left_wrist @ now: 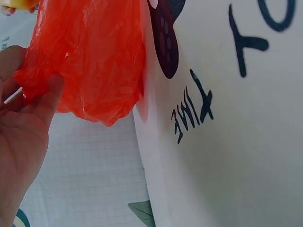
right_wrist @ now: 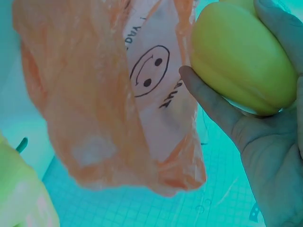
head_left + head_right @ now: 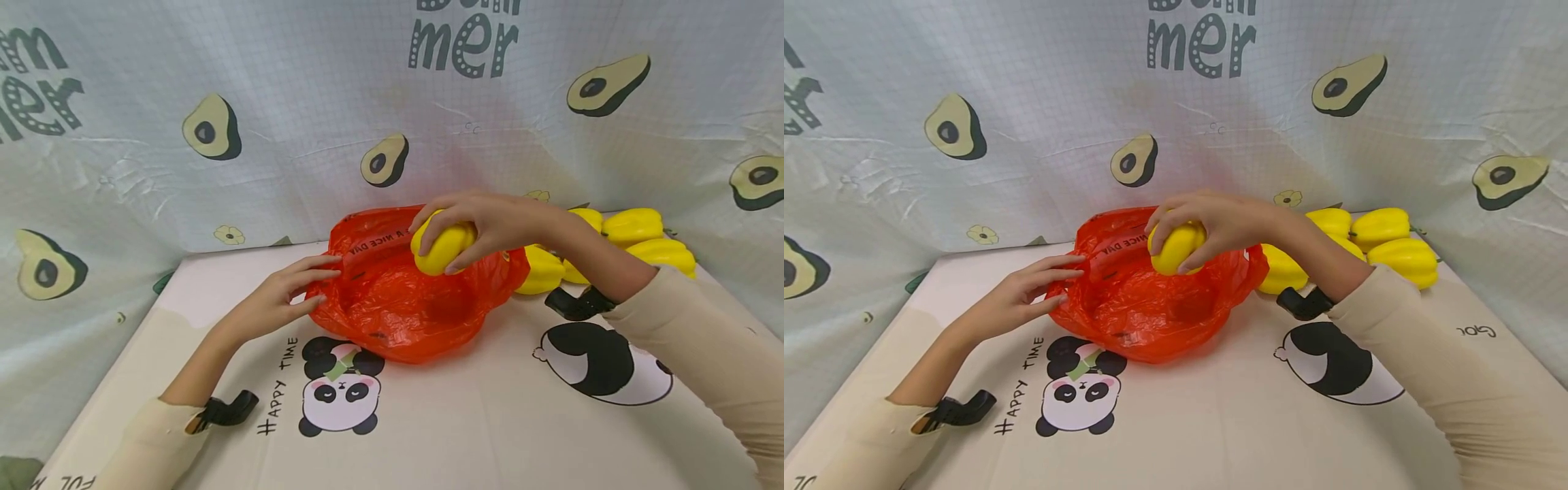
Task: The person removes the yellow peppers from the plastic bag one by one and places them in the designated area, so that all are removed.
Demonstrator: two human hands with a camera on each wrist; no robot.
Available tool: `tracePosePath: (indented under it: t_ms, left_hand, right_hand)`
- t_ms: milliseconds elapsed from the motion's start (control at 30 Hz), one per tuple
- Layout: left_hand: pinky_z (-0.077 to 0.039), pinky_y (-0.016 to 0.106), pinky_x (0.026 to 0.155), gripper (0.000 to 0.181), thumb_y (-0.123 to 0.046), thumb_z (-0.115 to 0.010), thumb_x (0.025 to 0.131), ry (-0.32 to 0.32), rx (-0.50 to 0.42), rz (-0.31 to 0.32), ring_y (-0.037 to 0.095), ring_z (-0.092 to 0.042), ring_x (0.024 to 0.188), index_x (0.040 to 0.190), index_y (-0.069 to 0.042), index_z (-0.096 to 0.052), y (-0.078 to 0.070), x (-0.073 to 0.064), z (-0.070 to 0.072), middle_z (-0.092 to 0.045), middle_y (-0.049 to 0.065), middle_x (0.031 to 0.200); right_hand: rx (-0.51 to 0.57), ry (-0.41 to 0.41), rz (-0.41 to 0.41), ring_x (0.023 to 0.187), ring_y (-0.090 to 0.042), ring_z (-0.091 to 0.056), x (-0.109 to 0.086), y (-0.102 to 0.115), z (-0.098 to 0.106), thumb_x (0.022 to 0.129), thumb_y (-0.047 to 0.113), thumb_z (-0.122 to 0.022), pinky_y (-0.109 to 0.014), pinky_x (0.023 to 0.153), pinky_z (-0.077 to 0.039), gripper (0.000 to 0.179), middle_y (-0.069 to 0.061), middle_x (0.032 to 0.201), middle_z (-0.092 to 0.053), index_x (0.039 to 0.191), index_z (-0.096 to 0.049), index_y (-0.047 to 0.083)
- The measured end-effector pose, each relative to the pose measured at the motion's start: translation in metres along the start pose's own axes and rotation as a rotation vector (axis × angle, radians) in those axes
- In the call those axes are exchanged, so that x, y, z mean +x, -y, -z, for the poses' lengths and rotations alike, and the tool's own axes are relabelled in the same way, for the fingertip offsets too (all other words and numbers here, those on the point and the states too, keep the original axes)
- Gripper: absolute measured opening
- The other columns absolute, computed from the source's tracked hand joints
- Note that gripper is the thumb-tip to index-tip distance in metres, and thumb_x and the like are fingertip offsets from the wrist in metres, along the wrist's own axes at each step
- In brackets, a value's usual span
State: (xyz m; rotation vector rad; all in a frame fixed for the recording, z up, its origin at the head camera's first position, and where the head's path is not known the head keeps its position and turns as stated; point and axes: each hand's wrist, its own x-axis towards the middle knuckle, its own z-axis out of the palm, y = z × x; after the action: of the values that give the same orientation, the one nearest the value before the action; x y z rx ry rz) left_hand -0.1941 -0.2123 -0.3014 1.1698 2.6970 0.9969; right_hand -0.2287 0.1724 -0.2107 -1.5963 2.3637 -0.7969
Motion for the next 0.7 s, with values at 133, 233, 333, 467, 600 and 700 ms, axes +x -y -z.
tracePosePath:
  t_ms: [133, 233, 333, 467, 600, 700]
  left_hand:
    - [-0.047, 0.02, 0.101, 0.043, -0.008, -0.069, 0.096, 0.0, 0.008, -0.006, 0.031, -0.042, 0.143, 0.138, -0.003, -0.061, 0.002, 0.0, -0.001, -0.048, 0.008, 0.154]
    - [-0.048, 0.022, 0.101, 0.043, -0.008, -0.069, 0.096, 0.001, 0.011, -0.006, 0.031, -0.042, 0.143, 0.138, -0.003, -0.061, 0.005, 0.0, -0.002, -0.048, 0.008, 0.154]
    - [-0.048, 0.025, 0.102, 0.043, -0.008, -0.069, 0.096, 0.001, 0.008, -0.009, 0.032, -0.042, 0.143, 0.138, -0.004, -0.062, 0.006, 0.0, -0.003, -0.048, 0.008, 0.153]
    - [-0.05, 0.027, 0.102, 0.043, -0.007, -0.069, 0.096, -0.008, 0.01, -0.026, 0.032, -0.043, 0.143, 0.138, -0.004, -0.062, 0.008, 0.001, -0.003, -0.049, 0.009, 0.153]
    - [-0.051, 0.031, 0.102, 0.042, -0.007, -0.069, 0.096, -0.01, 0.01, -0.025, 0.033, -0.043, 0.142, 0.137, -0.003, -0.062, 0.008, 0.001, -0.003, -0.049, 0.009, 0.152]
    - [-0.052, 0.038, 0.102, 0.042, -0.008, -0.069, 0.096, -0.004, 0.004, -0.018, 0.033, -0.042, 0.142, 0.138, -0.004, -0.062, 0.008, 0.0, -0.003, -0.049, 0.01, 0.153]
  right_hand:
    - [-0.018, -0.013, -0.016, 0.121, -0.019, -0.054, -0.01, 0.001, 0.001, 0.084, 0.017, -0.084, -0.035, 0.086, -0.058, 0.037, 0.004, 0.136, -0.059, 0.116, -0.071, 0.029]
    - [-0.037, -0.022, -0.026, 0.12, -0.019, -0.054, -0.019, 0.001, 0.0, 0.084, 0.017, -0.085, -0.034, 0.085, -0.059, 0.037, 0.005, 0.135, -0.059, 0.116, -0.071, 0.03]
    - [-0.047, -0.028, -0.038, 0.12, -0.02, -0.055, -0.027, -0.001, -0.001, 0.084, 0.016, -0.085, -0.033, 0.084, -0.059, 0.038, 0.003, 0.136, -0.059, 0.116, -0.071, 0.03]
    - [-0.052, -0.044, -0.064, 0.121, -0.022, -0.054, -0.038, -0.001, -0.001, 0.084, 0.016, -0.084, -0.032, 0.084, -0.059, 0.037, 0.003, 0.137, -0.058, 0.116, -0.07, 0.031]
    - [-0.075, -0.068, -0.059, 0.122, -0.022, -0.054, -0.047, -0.002, 0.0, 0.085, 0.014, -0.083, -0.03, 0.084, -0.059, 0.038, 0.003, 0.138, -0.057, 0.116, -0.07, 0.031]
    - [-0.085, -0.083, -0.069, 0.123, -0.019, -0.054, -0.055, -0.003, -0.001, 0.085, 0.012, -0.083, -0.029, 0.084, -0.059, 0.04, 0.005, 0.139, -0.056, 0.116, -0.069, 0.034]
